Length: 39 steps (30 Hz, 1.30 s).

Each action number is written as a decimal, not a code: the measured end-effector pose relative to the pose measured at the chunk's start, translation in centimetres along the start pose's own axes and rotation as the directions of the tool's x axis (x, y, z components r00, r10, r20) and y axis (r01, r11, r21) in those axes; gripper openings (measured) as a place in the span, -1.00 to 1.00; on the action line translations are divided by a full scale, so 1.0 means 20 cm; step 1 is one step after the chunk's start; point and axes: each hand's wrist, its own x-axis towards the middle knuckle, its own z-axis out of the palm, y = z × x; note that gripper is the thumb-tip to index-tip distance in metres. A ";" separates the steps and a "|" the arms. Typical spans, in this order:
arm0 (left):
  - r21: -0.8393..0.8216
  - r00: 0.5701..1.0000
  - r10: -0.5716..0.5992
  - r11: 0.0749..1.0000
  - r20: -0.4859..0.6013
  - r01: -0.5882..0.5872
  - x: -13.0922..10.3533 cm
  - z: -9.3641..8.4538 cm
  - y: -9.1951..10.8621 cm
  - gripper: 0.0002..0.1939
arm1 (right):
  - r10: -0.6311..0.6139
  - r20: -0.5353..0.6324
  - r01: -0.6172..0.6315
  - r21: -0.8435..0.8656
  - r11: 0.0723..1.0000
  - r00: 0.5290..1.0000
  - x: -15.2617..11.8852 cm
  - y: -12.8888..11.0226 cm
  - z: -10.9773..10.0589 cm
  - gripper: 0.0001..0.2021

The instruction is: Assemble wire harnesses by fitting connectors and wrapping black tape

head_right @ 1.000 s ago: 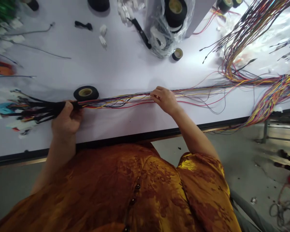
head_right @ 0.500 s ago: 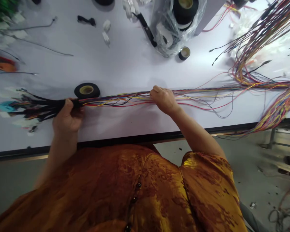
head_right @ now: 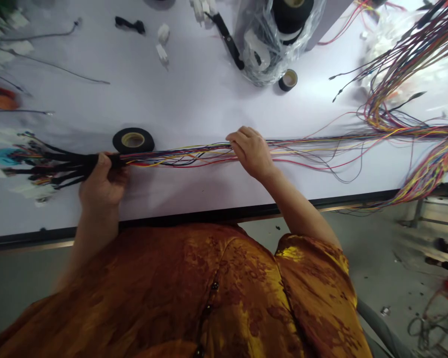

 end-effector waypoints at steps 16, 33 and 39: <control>-0.032 0.994 0.040 0.999 0.103 -0.037 -0.02 -0.04 -0.01 -0.81 | -0.080 0.392 -0.027 0.259 0.966 0.917 0.22 0.05 -0.10 -0.78; -0.040 0.999 0.002 0.999 0.036 -0.001 -0.03 -0.02 -0.01 -0.82 | -0.124 0.540 -0.097 0.363 0.927 0.832 0.26 -0.01 -0.06 -0.74; -0.011 0.998 -0.062 0.998 0.006 0.062 -0.05 0.03 0.00 -0.89 | -0.061 0.293 -0.035 0.310 0.950 0.954 0.10 0.01 0.02 -0.65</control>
